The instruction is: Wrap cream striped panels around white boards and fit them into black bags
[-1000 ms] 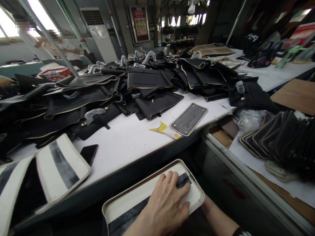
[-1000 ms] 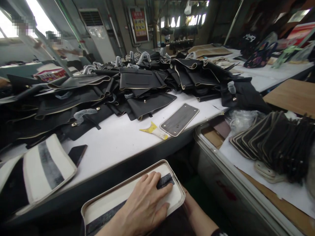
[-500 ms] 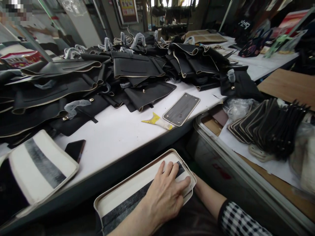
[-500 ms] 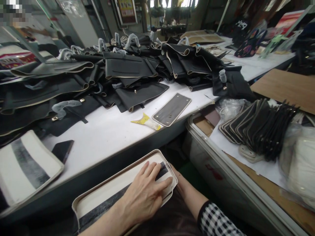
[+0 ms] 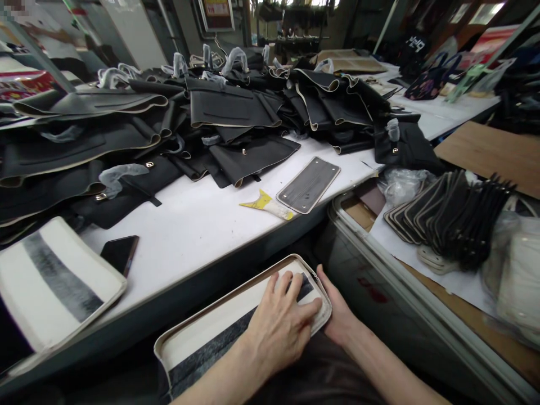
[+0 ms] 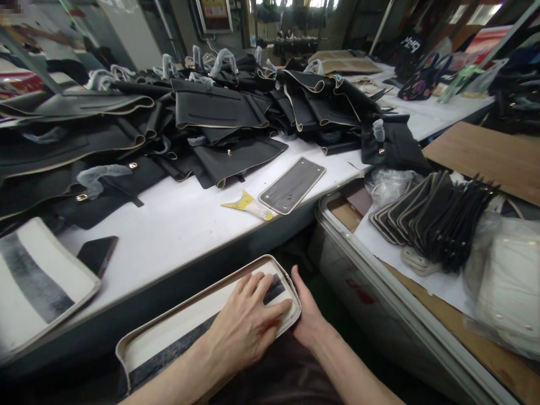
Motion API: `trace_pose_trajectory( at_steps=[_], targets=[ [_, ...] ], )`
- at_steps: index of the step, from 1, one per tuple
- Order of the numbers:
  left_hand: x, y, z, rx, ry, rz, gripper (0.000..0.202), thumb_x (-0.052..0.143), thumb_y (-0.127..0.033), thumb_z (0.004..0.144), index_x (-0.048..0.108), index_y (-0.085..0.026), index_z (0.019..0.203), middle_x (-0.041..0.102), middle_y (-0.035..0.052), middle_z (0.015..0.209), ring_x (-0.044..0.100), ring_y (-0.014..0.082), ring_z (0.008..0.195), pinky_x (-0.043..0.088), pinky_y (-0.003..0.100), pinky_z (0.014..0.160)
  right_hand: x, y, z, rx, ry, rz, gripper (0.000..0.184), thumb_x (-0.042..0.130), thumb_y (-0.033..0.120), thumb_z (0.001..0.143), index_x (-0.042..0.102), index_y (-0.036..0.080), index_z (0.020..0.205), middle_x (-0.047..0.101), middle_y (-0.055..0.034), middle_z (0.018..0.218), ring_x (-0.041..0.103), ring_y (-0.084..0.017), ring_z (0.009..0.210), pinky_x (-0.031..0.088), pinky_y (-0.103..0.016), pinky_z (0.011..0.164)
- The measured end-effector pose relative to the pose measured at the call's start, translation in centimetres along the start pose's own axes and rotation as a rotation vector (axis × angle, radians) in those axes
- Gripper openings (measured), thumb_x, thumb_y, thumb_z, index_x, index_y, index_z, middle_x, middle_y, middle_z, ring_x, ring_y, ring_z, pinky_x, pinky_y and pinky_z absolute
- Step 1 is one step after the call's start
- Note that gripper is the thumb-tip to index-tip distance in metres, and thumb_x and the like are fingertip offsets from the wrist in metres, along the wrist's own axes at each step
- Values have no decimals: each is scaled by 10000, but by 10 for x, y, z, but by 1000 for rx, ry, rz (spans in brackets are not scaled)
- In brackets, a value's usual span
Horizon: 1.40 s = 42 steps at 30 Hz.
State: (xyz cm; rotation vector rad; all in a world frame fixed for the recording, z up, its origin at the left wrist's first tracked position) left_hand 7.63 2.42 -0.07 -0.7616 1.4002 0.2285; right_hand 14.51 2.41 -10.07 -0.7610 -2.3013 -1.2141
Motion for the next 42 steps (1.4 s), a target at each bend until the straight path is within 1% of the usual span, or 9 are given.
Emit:
trace_pose_trajectory(
  at_steps=[2, 8, 12, 15, 19, 30, 35, 39, 42],
  targets=[
    [0, 0, 0, 2, -5, 5, 290, 545, -347, 889, 548, -336, 1179, 411, 97, 1310, 371, 324, 1239, 315, 563, 1064, 0, -4, -18, 19, 18, 49, 659, 431, 700, 886, 685, 142, 1127, 709, -133, 1050, 606, -313, 1109, 443, -482, 978],
    [-4, 0, 1, 1, -21, 13, 249, 525, -350, 902, 560, -341, 1148, 437, 82, 1272, 401, 308, 1189, 355, 531, 1013, -6, -2, -60, -183, -9, -60, 486, 679, 284, 871, 540, 263, 1337, 592, -58, 1302, 516, -216, 1212, 363, -372, 1064],
    [-8, -2, 1, 8, -14, 23, 235, 544, -350, 891, 577, -337, 1123, 471, 72, 1201, 418, 295, 1148, 368, 509, 990, -24, -11, -63, -209, -110, -169, 375, 710, 319, 844, 627, 226, 1198, 646, -60, 1153, 576, -205, 1068, 423, -353, 977],
    [-10, -4, 1, 10, -8, 28, 208, 553, -338, 884, 596, -323, 1087, 481, 69, 1168, 425, 289, 1130, 385, 481, 965, -43, -15, -63, -203, -219, -311, 277, 730, 404, 810, 663, 171, 944, 663, -44, 879, 604, -178, 797, 486, -309, 739],
    [-12, -6, 2, 8, -16, 37, 195, 549, -338, 886, 600, -318, 1074, 481, 66, 1166, 425, 285, 1127, 384, 475, 964, -42, -22, -60, -138, -145, -389, 349, 680, 482, 834, 593, 158, 738, 579, 4, 602, 518, -121, 510, 404, -254, 509],
    [-11, -9, 4, 28, 21, 96, 246, 585, -319, 846, 563, -310, 1091, 475, 66, 1148, 433, 279, 1095, 408, 458, 946, -29, -20, -65, -128, -64, -25, 298, 759, 373, 764, 619, 144, 633, 590, -25, 600, 554, -146, 577, 464, -286, 570],
    [-10, -11, 7, 33, 45, 110, 270, 576, -324, 844, 545, -314, 1112, 475, 69, 1144, 439, 284, 1090, 412, 472, 946, -29, -7, -72, -173, -79, -367, 340, 638, 439, 841, 571, 163, 654, 565, -25, 635, 518, -156, 604, 428, -291, 589],
    [-10, -9, 6, 1, 43, 105, 296, 592, -345, 836, 530, -323, 1125, 469, 65, 1179, 435, 283, 1113, 397, 480, 967, -34, 11, -74, -383, -229, -761, 300, 600, 353, 826, 456, 191, 618, 472, -3, 725, 451, -147, 677, 386, -272, 628],
    [-10, -8, 5, -16, 36, 97, 282, 592, -365, 833, 537, -317, 1106, 478, 63, 1196, 432, 288, 1129, 385, 492, 976, -43, 11, -72, -431, -318, -717, 196, 632, 272, 749, 448, 213, 720, 485, 7, 759, 469, -156, 704, 397, -263, 625]
  ],
)
Point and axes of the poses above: each hand's wrist, its own z-axis towards the middle knuckle, its own x-axis out of the palm, y = z × x, the point moved 9 cm from there along z, towards the middle knuckle
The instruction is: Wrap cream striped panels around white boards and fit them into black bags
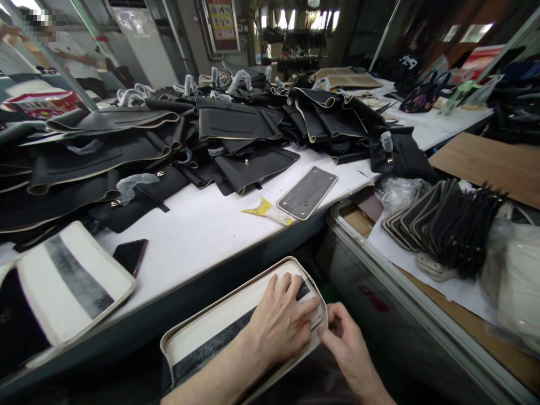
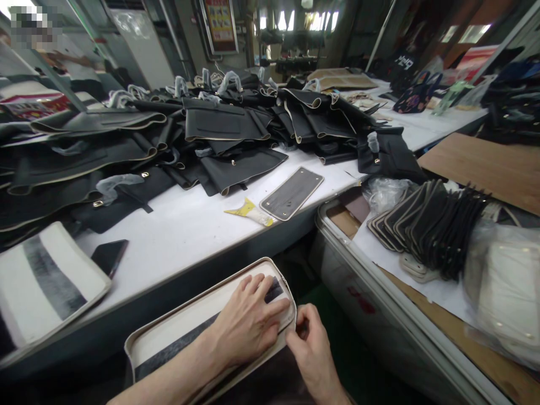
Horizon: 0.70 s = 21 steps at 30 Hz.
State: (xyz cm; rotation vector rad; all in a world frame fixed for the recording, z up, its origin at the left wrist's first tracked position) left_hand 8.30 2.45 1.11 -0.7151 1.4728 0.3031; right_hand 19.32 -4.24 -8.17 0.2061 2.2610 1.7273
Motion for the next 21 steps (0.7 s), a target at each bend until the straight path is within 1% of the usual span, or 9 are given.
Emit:
trace_pose_trajectory(
  at_steps=[1, 4, 6, 8, 10, 12, 14, 17, 21],
  targets=[
    [0, 1, 0, -8, -8, -8, 294, 590, -377, 831, 536, -306, 1111, 485, 66, 1199, 432, 291, 1133, 380, 497, 982, 0, -5, 2, 37, -5, 62, 191, 649, 263, 729, 476, 219, 797, 512, 7, 777, 490, -162, 715, 410, -261, 626],
    [-1, 7, -1, -48, -50, -59, 395, 584, -420, 827, 511, -243, 1173, 510, 83, 1209, 438, 283, 1144, 352, 490, 1030, 3, -13, 11, 130, 4, 208, 381, 658, 357, 777, 522, 234, 1112, 603, -16, 898, 568, -195, 815, 459, -285, 697],
    [-1, 10, -1, -62, -72, -98, 430, 582, -431, 827, 503, -214, 1189, 530, 81, 1196, 448, 268, 1139, 329, 473, 1060, 5, -8, 24, 134, 48, 157, 434, 607, 474, 844, 535, 232, 1197, 629, -32, 950, 591, -216, 877, 469, -306, 753],
    [-1, 12, -1, -58, -77, -126, 408, 592, -423, 819, 519, -219, 1164, 547, 68, 1173, 459, 261, 1125, 320, 466, 1066, 10, 4, 40, 93, 128, -28, 419, 548, 544, 883, 599, 218, 1141, 643, -40, 938, 599, -222, 867, 465, -305, 738],
    [0, 14, -1, -54, -78, -148, 407, 603, -424, 811, 527, -226, 1158, 558, 60, 1157, 468, 260, 1112, 324, 463, 1058, 15, 22, 53, -22, 179, -246, 380, 518, 546, 905, 661, 208, 1006, 642, -40, 882, 593, -209, 808, 447, -293, 691],
    [0, 16, 0, -61, -85, -164, 453, 611, -425, 805, 514, -224, 1199, 559, 62, 1170, 471, 260, 1112, 325, 461, 1057, 17, 41, 62, -162, 167, -410, 388, 473, 518, 938, 673, 204, 828, 602, -31, 783, 567, -183, 724, 412, -283, 635],
    [-1, 19, 0, -75, -93, -178, 498, 623, -428, 793, 502, -217, 1228, 559, 63, 1177, 474, 258, 1106, 328, 454, 1057, 18, 55, 64, -273, 144, -499, 427, 443, 472, 963, 633, 198, 696, 544, -22, 710, 534, -161, 665, 382, -280, 606],
    [-2, 20, 0, -80, -94, -187, 487, 633, -429, 781, 519, -214, 1204, 566, 56, 1155, 482, 253, 1081, 352, 433, 1037, 19, 60, 62, -344, 127, -511, 394, 438, 407, 979, 621, 200, 698, 529, -18, 697, 528, -153, 651, 382, -274, 601],
    [-4, 20, 3, -52, -92, -152, 498, 612, -439, 794, 518, -189, 1214, 554, 76, 1197, 479, 263, 1080, 387, 428, 995, 15, 60, 57, -387, 51, -444, 295, 482, 361, 969, 684, 201, 824, 566, -27, 733, 552, -161, 681, 412, -267, 618]
  ],
)
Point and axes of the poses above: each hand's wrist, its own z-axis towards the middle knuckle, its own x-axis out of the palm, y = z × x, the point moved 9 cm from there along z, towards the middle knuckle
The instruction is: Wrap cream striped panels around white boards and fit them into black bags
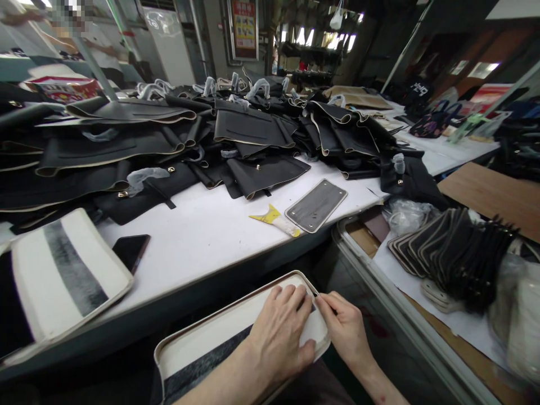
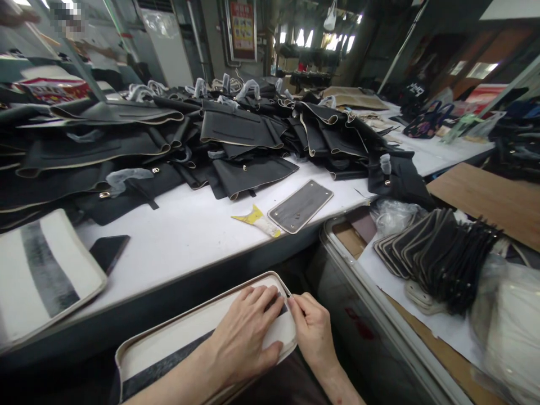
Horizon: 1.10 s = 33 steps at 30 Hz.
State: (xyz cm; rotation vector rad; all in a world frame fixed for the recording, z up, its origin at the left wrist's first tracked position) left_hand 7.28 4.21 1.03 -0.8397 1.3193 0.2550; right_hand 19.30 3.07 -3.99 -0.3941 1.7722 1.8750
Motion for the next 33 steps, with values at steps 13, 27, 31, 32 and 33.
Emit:
trace_pose_trajectory(
  at_steps=[13, 27, 31, 32, 33],
  targets=[
    [0, -1, -1, 41, -11, 93, 477, 557, -496, 816, 534, -166, 1160, 548, 101, 1186, 462, 276, 1070, 378, 448, 972, -8, 5, -2, -54, -143, -85, 197, 558, 293, 931, 733, 204, 930, 641, -37, 778, 593, -168, 697, 452, -269, 662],
    [-3, 5, -2, 49, -32, 1, 447, 589, -460, 798, 547, -166, 1132, 556, 93, 1199, 469, 268, 1075, 354, 438, 1000, 2, 24, -5, -231, -22, -144, 200, 514, 176, 963, 682, 197, 1070, 615, -21, 855, 602, -118, 784, 483, -228, 724],
    [-4, 8, -2, 46, -53, -50, 465, 630, -455, 764, 550, -161, 1115, 569, 91, 1188, 486, 265, 1083, 361, 423, 1011, 7, 27, -8, -260, 54, -223, 238, 472, 167, 977, 652, 147, 1130, 566, -41, 846, 579, -140, 776, 475, -260, 694],
    [-4, 9, -2, 42, -60, -67, 468, 647, -448, 746, 551, -160, 1102, 575, 89, 1178, 492, 263, 1080, 363, 420, 1014, 8, 28, -9, -281, 68, -262, 255, 456, 158, 979, 638, 129, 1154, 560, -48, 847, 576, -147, 778, 475, -268, 692],
    [-4, 11, -1, 35, -64, -88, 466, 665, -437, 725, 552, -161, 1083, 587, 83, 1152, 503, 259, 1068, 369, 416, 1013, 10, 29, -10, -305, 84, -309, 275, 438, 147, 979, 623, 109, 1179, 558, -55, 846, 574, -156, 777, 478, -276, 692]
  ],
)
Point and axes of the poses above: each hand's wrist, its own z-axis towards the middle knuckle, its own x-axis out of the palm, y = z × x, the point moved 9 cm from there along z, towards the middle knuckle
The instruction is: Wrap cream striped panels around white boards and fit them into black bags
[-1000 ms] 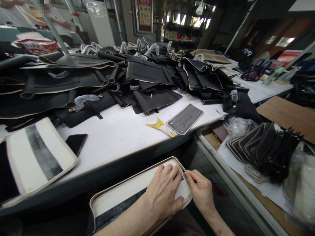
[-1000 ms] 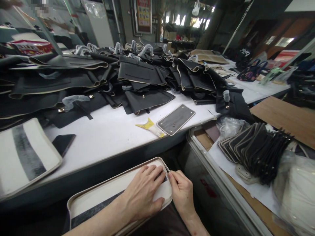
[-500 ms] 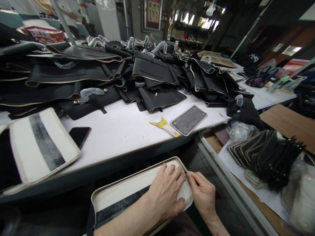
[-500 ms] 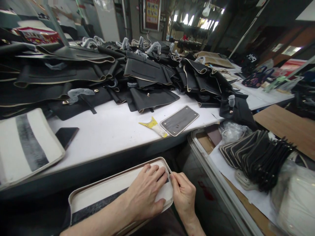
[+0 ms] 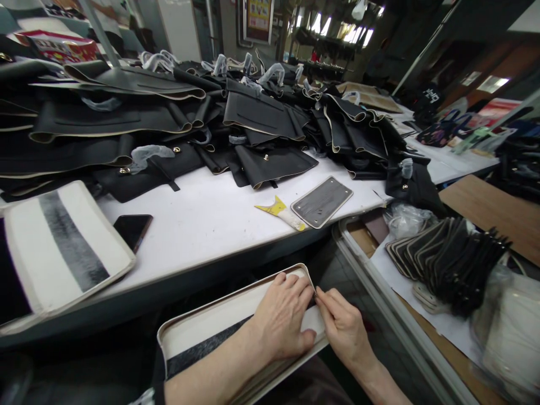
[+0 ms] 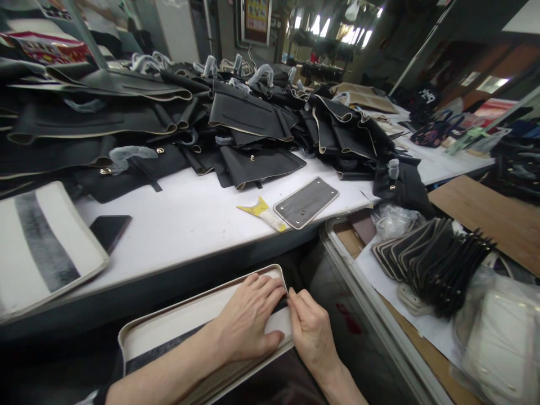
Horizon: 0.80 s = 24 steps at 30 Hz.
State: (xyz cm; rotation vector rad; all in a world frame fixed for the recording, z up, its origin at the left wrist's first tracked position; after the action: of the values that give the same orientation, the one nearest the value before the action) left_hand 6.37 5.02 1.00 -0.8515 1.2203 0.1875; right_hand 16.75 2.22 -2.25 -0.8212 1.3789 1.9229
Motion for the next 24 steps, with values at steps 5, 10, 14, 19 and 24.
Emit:
trace_pose_trajectory(
  at_steps=[5, 10, 14, 19, 24],
  targets=[
    [-6, 13, 1, -57, -46, -150, 525, 690, -344, 683, 512, -182, 1149, 575, 56, 1198, 547, 219, 1045, 446, 343, 950, 16, 13, -2, -152, 200, -329, 390, 363, 55, 915, 560, -10, 1246, 612, -141, 936, 569, -240, 843, 495, -369, 751],
    [3, 3, -4, 83, 6, -59, 398, 621, -275, 777, 551, -188, 1159, 588, 58, 1201, 532, 235, 1070, 442, 365, 976, 24, 19, 2, -82, 385, -336, 356, 399, 102, 854, 654, 17, 1088, 618, -215, 1117, 564, -299, 903, 462, -430, 779],
    [8, 0, -9, 107, -4, -1, 400, 613, -331, 822, 565, -170, 1186, 589, 67, 1206, 515, 247, 1074, 432, 382, 998, 12, 8, 15, 87, 392, -112, 377, 333, 247, 942, 678, 93, 948, 634, -153, 949, 575, -244, 845, 434, -401, 805],
    [5, -1, -13, 94, -21, 34, 364, 621, -339, 822, 596, -152, 1134, 599, 70, 1180, 519, 247, 1042, 442, 384, 984, 12, -34, 35, 371, 468, 161, 336, 525, 440, 861, 513, 175, 655, 530, -16, 642, 531, -153, 623, 454, -293, 603],
    [3, 2, -13, 69, -17, -24, 366, 623, -308, 811, 605, -143, 1137, 614, 65, 1189, 524, 257, 1060, 454, 394, 976, 35, -57, 36, 620, 703, 458, 412, 702, 514, 722, 453, 192, 780, 494, 51, 667, 514, -105, 596, 519, -264, 564]
  ],
)
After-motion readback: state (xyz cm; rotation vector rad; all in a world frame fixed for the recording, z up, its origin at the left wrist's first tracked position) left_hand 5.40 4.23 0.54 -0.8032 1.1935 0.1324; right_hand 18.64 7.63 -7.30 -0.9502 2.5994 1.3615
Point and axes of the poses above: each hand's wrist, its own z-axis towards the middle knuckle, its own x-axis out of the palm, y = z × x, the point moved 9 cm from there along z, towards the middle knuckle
